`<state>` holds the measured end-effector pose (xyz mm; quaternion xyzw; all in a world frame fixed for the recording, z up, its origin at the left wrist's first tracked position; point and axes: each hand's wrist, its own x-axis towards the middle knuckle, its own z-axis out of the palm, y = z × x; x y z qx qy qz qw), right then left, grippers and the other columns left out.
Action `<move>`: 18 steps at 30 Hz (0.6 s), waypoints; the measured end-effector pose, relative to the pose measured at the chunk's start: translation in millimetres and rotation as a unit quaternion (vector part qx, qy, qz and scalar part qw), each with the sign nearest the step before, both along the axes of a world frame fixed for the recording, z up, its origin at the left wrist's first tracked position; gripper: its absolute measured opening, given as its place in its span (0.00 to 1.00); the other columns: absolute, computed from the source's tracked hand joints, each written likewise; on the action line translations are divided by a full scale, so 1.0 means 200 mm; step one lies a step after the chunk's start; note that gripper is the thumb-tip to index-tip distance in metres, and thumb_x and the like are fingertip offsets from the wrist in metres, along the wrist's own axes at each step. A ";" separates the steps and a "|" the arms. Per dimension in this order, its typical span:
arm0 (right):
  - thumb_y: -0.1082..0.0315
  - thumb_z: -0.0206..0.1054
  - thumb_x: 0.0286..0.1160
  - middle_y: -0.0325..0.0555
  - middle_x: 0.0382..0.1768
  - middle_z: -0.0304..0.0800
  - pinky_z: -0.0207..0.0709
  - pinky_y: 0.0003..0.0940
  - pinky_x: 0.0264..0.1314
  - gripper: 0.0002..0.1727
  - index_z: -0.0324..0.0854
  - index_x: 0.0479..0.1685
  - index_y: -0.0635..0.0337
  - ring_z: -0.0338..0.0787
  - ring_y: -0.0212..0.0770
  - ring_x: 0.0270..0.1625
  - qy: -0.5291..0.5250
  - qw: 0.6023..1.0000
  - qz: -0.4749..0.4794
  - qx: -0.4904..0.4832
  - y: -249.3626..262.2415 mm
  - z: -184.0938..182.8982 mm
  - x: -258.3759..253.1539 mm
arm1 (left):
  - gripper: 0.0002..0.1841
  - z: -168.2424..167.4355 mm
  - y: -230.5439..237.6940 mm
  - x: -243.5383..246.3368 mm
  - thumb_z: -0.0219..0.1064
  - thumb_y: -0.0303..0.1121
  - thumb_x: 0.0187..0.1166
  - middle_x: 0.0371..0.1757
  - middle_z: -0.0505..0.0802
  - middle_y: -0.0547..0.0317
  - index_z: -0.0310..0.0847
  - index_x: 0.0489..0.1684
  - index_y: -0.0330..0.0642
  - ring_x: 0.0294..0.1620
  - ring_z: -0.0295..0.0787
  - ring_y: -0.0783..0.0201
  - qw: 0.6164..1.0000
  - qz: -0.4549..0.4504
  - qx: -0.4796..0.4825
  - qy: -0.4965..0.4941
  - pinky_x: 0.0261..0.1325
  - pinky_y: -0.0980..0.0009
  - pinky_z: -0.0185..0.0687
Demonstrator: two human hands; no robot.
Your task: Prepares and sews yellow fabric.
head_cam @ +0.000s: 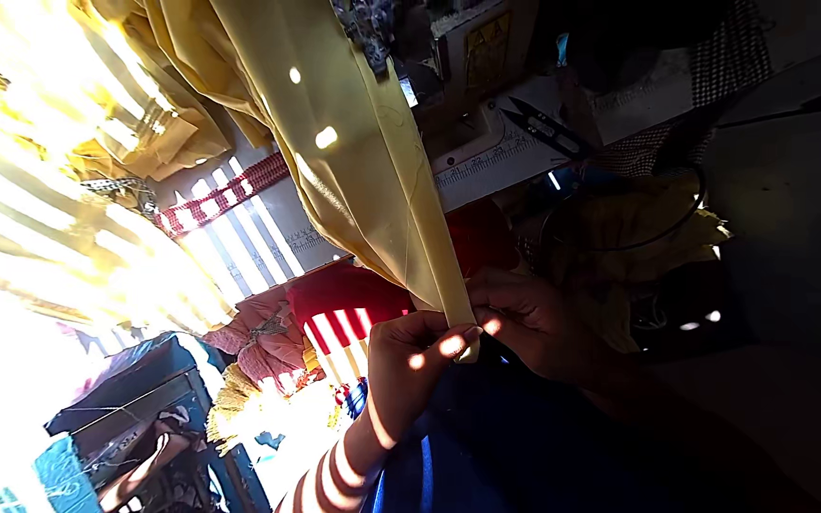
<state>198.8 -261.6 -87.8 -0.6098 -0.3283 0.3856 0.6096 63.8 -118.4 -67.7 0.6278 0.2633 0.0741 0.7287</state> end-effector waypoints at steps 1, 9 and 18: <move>0.70 0.57 0.86 0.39 0.46 0.89 0.84 0.17 0.50 0.14 0.90 0.46 0.65 0.88 0.24 0.48 0.005 1.000 0.001 -0.002 0.00 0.00 0.00 | 0.05 0.01 0.00 0.00 0.78 0.28 0.73 0.29 0.96 0.58 0.93 0.34 0.34 0.28 0.92 0.72 1.000 -0.005 0.000 -0.003 0.36 0.75 0.91; 0.67 0.54 0.87 0.40 0.45 0.88 0.80 0.17 0.48 0.17 0.89 0.43 0.64 0.85 0.23 0.47 -0.023 1.000 0.017 0.009 0.00 0.00 0.01 | 0.06 0.01 0.01 0.01 0.78 0.30 0.73 0.27 0.96 0.61 0.93 0.33 0.35 0.27 0.92 0.73 0.999 -0.007 0.033 0.017 0.34 0.77 0.90; 0.62 0.65 0.84 0.41 0.37 0.90 0.80 0.14 0.42 0.17 0.90 0.30 0.63 0.86 0.22 0.41 -0.101 0.993 -0.057 0.024 0.04 0.02 0.01 | 0.14 0.15 0.28 0.10 0.74 0.49 0.77 0.37 0.97 0.72 0.93 0.38 0.48 0.40 0.93 0.80 0.924 -0.171 0.343 0.003 0.46 0.75 0.90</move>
